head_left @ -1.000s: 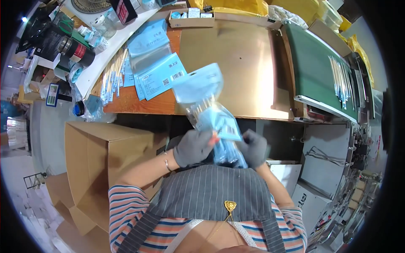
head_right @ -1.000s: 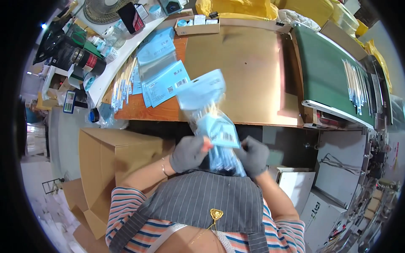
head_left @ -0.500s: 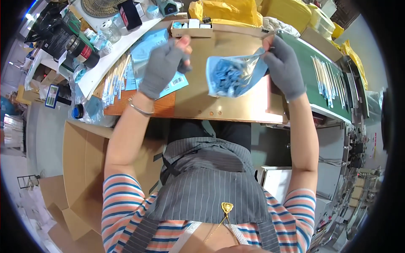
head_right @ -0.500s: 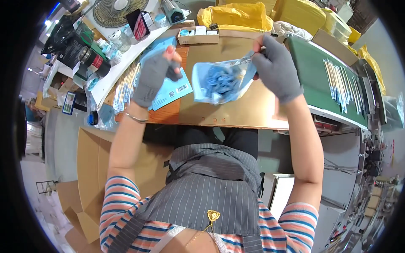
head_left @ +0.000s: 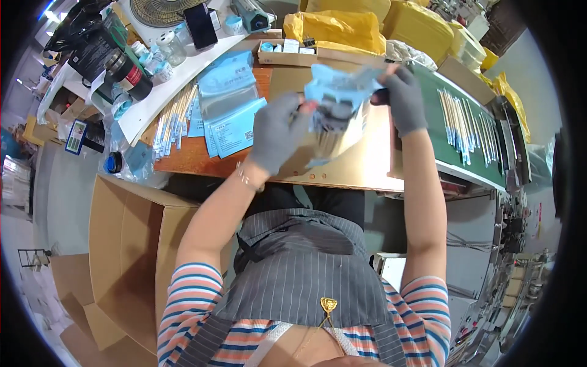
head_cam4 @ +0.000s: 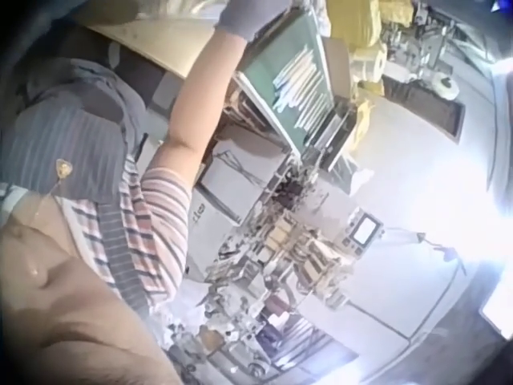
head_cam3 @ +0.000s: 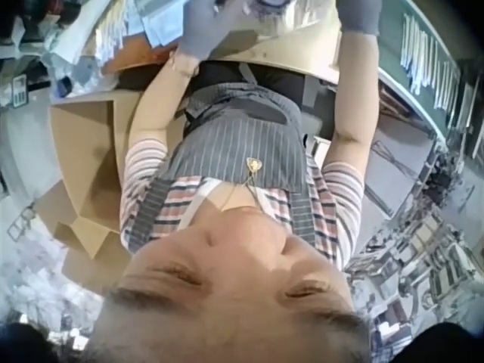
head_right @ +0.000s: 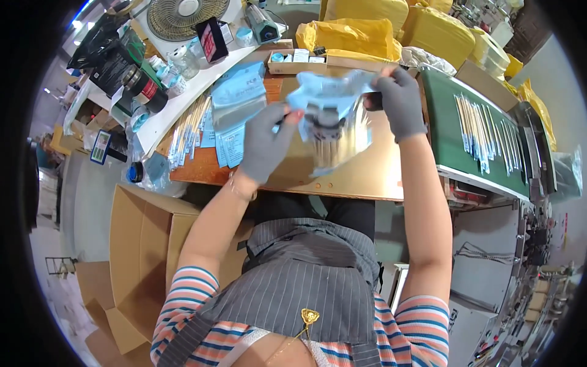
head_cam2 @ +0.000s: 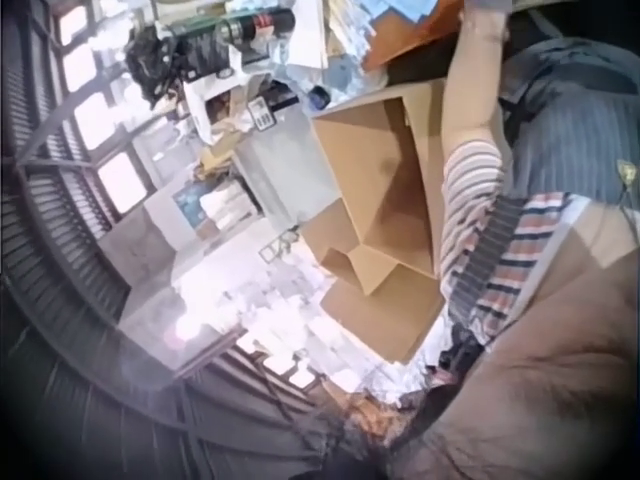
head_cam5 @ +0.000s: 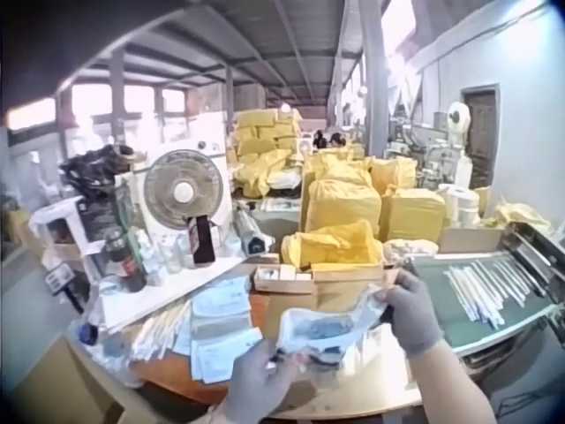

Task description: Packaging bundles of sticks into plastic bags and placing them in boxes.

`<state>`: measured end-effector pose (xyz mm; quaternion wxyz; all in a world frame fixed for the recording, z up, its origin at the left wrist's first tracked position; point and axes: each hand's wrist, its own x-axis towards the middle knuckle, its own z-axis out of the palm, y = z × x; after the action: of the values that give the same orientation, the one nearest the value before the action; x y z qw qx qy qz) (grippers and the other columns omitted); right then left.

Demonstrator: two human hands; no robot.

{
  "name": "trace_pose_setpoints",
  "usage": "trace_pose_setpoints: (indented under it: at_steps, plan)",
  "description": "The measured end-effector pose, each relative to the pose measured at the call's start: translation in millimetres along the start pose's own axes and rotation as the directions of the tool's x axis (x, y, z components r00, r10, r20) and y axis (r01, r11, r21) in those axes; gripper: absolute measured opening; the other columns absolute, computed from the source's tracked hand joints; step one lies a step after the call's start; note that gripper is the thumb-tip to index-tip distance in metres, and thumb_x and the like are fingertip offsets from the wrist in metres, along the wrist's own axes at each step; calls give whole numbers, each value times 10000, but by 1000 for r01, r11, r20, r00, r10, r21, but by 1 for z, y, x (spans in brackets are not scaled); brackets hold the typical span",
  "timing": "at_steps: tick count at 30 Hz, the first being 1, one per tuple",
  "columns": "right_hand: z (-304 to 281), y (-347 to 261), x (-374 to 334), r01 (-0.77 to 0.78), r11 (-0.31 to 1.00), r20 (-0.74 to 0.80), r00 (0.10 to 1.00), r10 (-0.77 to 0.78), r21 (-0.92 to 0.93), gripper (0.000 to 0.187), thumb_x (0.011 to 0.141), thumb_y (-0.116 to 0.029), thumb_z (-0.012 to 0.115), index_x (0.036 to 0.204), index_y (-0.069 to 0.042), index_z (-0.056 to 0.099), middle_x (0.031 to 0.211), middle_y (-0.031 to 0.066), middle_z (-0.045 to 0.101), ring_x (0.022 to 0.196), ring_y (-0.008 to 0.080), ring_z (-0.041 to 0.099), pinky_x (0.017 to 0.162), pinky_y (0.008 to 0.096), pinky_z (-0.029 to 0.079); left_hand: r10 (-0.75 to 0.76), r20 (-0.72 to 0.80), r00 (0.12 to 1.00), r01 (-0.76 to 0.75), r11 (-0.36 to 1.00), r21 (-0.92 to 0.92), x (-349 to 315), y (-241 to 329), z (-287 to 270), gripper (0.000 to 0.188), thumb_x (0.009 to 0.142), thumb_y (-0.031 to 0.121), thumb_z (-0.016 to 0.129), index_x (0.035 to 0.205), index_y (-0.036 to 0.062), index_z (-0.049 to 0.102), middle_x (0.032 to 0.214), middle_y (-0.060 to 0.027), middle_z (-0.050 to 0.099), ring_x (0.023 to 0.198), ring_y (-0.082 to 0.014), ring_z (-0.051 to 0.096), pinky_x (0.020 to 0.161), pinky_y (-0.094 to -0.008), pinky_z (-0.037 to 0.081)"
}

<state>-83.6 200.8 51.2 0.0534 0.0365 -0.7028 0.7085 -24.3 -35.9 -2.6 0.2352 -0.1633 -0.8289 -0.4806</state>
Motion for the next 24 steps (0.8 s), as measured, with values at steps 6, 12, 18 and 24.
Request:
trace_pose_setpoints:
  at_steps: [6,12,18,24]
  plan:
    - [-9,-2,-7,-87,995,-7,996,87,-50,62,850,-117,546,893,-72,542,759,48,593,529,125,572,532,239,512,67,-38,997,-65,997,46,22,-10,-6,230,860,227,597,728,38,590,669,-173,555,622,-374,541,550,-399,429]
    - [-23,10,-37,58,969,62,997,-45,-240,327,816,-62,537,1136,3,556,881,32,587,787,87,556,722,226,465,-276,342,898,372,891,-260,-13,-53,-15,557,934,507,460,896,-16,648,770,-104,659,688,-163,616,604,-325,471]
    - [6,8,-119,543,694,579,785,-220,-472,177,822,-79,525,941,-24,645,712,78,626,713,212,615,757,333,484,-70,810,583,655,-550,-518,-86,-17,49,945,790,797,300,1363,48,359,1239,-155,548,1103,-296,557,969,-462,422]
    - [57,-7,-167,860,469,789,427,-442,-202,231,713,-78,578,930,-26,639,610,77,509,572,263,514,899,509,457,-261,614,745,565,-243,-788,-112,-18,47,489,873,333,595,1223,6,495,1171,-106,585,1009,-192,595,867,-319,498]
